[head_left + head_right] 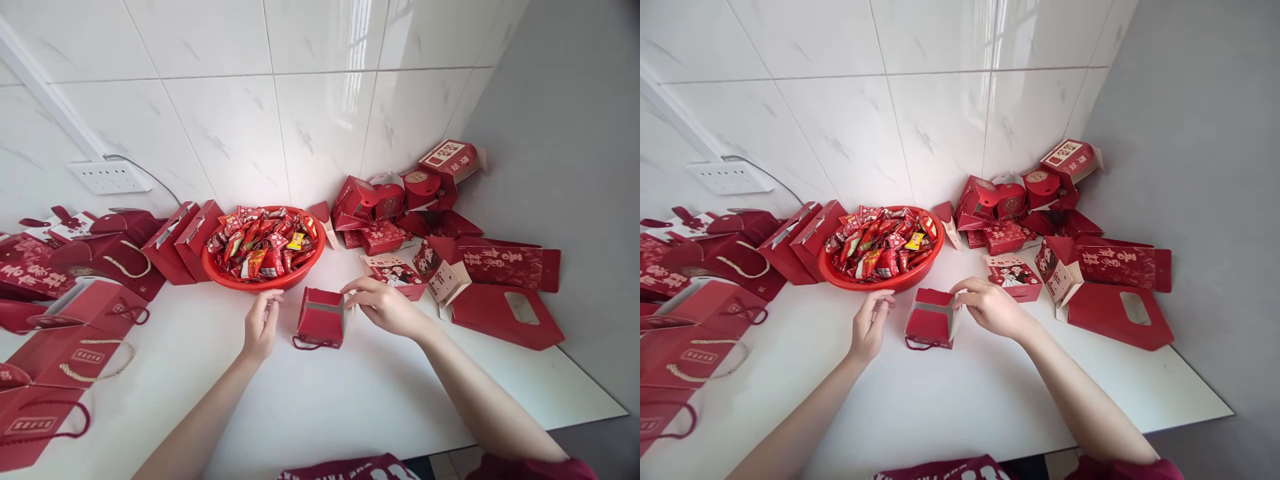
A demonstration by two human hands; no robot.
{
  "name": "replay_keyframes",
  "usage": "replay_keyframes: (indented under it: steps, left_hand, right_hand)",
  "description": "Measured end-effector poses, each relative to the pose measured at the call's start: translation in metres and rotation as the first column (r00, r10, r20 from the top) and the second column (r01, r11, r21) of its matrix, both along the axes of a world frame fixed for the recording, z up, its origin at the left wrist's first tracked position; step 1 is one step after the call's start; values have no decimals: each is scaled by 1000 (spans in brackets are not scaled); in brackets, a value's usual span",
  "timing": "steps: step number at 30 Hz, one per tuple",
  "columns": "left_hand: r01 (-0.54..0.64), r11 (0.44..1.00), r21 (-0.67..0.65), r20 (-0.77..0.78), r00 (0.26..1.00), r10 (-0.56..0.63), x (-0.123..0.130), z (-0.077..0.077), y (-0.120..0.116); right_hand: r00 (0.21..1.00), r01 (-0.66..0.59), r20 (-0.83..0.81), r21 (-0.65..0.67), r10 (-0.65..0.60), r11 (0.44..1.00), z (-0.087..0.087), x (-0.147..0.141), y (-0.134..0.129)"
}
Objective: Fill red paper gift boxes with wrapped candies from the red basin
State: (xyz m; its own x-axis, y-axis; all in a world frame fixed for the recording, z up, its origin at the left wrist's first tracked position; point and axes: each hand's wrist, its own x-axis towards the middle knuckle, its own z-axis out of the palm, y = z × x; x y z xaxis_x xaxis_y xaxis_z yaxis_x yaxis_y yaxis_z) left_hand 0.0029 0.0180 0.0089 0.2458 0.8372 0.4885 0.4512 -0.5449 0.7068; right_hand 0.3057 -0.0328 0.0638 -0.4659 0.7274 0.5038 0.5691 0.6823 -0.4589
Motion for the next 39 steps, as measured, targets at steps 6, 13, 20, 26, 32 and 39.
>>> replay_keyframes:
  steps: [6, 13, 20, 26, 32, 39]
  left_hand:
    - [151, 954, 259, -248, 965, -85, 13, 30, -33]
    - [-38, 999, -39, 31, 999, 39, 13, 22, -28]
    - [90, 905, -416, -54, 991, -124, -1, 11, -6]
    - [235, 888, -396, 37, 970, -240, 6, -1, -15]
    - [209, 967, -145, 152, 971, -187, 12, -8, -22]
    - [386, 919, 77, 29, 921, -389, 12, 5, -26]
  right_hand:
    - [972, -76, -227, -72, 57, 995, -23, -15, -18]
    - [969, -36, -245, -77, 16, 996, -38, -25, -18]
    - [997, -35, -74, -50, 31, 998, -51, -24, -13]
    - [989, -47, -139, 27, 50, 999, -62, -31, -12]
    - [982, -56, -182, -2, 55, 998, -59, -35, -15]
    - [959, 56, -264, -181, -103, 982, -44, -40, -26]
